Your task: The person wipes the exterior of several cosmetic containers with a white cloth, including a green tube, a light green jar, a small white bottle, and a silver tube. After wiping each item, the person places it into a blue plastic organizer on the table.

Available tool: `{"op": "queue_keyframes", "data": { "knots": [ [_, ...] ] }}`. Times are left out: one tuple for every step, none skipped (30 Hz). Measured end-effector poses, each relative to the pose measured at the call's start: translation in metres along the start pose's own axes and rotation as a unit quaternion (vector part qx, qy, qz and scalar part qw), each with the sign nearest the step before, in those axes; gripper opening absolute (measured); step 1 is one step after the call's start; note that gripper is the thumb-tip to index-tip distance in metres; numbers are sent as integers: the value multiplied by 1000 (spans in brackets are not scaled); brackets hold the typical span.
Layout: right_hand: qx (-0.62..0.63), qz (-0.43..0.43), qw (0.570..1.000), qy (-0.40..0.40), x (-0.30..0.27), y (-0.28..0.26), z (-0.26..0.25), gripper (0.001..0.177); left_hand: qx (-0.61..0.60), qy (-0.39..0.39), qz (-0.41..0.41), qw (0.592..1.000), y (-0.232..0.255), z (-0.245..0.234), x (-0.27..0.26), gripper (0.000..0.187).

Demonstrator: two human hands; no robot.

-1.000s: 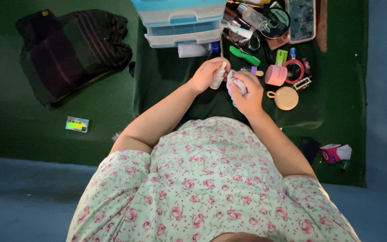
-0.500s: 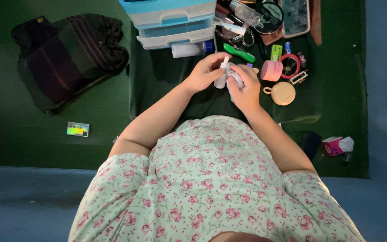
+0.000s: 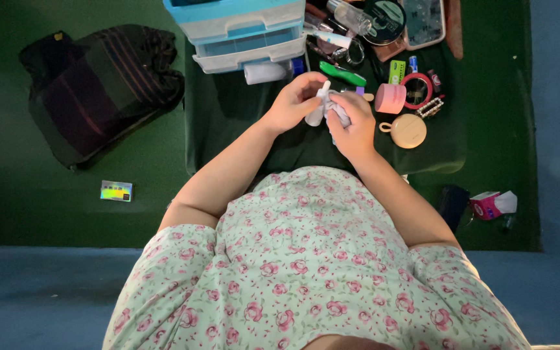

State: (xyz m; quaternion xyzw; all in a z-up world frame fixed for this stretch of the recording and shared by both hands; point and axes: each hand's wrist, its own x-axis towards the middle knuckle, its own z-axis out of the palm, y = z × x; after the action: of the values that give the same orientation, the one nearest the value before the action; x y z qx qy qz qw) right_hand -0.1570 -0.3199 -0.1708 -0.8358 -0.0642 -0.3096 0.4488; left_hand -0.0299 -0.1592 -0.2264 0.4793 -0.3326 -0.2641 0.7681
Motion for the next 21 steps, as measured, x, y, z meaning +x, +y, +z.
{"op": "queue_keyframes", "data": {
  "knots": [
    [-11,-10,1000,3,0,-1,1,29,3,4,1,1000,-1,0,0,42],
    [-22,-19,1000,6,-1,-1,1,29,10,11,-2,1000,-1,0,0,42],
    [-26,-17,1000,4,0,-1,2,29,17,17,-6,1000,-2,-1,0,43],
    [-30,-15,999,2,1,0,2,29,23,23,-9,999,-2,-1,1,43],
    [-33,-14,999,-1,1,0,2,29,19,27,5,999,-2,-2,1,44],
    [-33,-15,999,-3,2,0,2,29,14,31,18,999,-2,-1,2,45],
    [-34,-16,999,-6,2,0,2,29,10,34,32,999,-1,0,1,46],
    [-34,-17,999,-8,2,0,2,29,0,50,9,999,1,-1,1,46],
    [-27,-18,999,-10,2,0,2,28,-10,66,-14,998,3,-2,0,46],
    [-20,-19,1000,-11,2,0,2,28,-20,82,-37,996,5,-3,0,47],
    [-13,-20,1000,-12,2,0,3,27,-24,91,-47,994,7,-4,0,47],
    [-13,-21,1000,-12,2,-1,3,27,-28,100,-58,993,7,-5,0,47],
    [-12,-22,1000,-11,2,-1,3,27,-31,109,-69,991,6,-7,-1,48],
    [-11,-23,1000,-11,2,-1,3,27,-31,92,-51,994,4,-7,0,46],
    [-12,-24,1000,-11,2,-2,2,27,-30,74,-33,996,1,-7,1,44],
    [-14,-24,1000,-11,3,-2,2,27,-29,57,-14,998,-2,-8,1,42],
    [-15,-24,1000,-11,4,-3,2,27,-29,52,-15,998,-3,-9,1,41],
    [-35,-34,999,-13,4,-5,1,27,-28,47,-15,998,-3,-9,2,41],
    [-54,-45,997,-16,2,-8,1,28,-28,42,-16,999,-3,-8,2,40],
    [-74,-55,996,-19,2,-11,0,28,-31,46,-26,998,-1,-7,2,39],
    [-87,-67,994,-24,2,-13,1,30,-35,51,-36,997,1,-6,1,38]
  ]
}}
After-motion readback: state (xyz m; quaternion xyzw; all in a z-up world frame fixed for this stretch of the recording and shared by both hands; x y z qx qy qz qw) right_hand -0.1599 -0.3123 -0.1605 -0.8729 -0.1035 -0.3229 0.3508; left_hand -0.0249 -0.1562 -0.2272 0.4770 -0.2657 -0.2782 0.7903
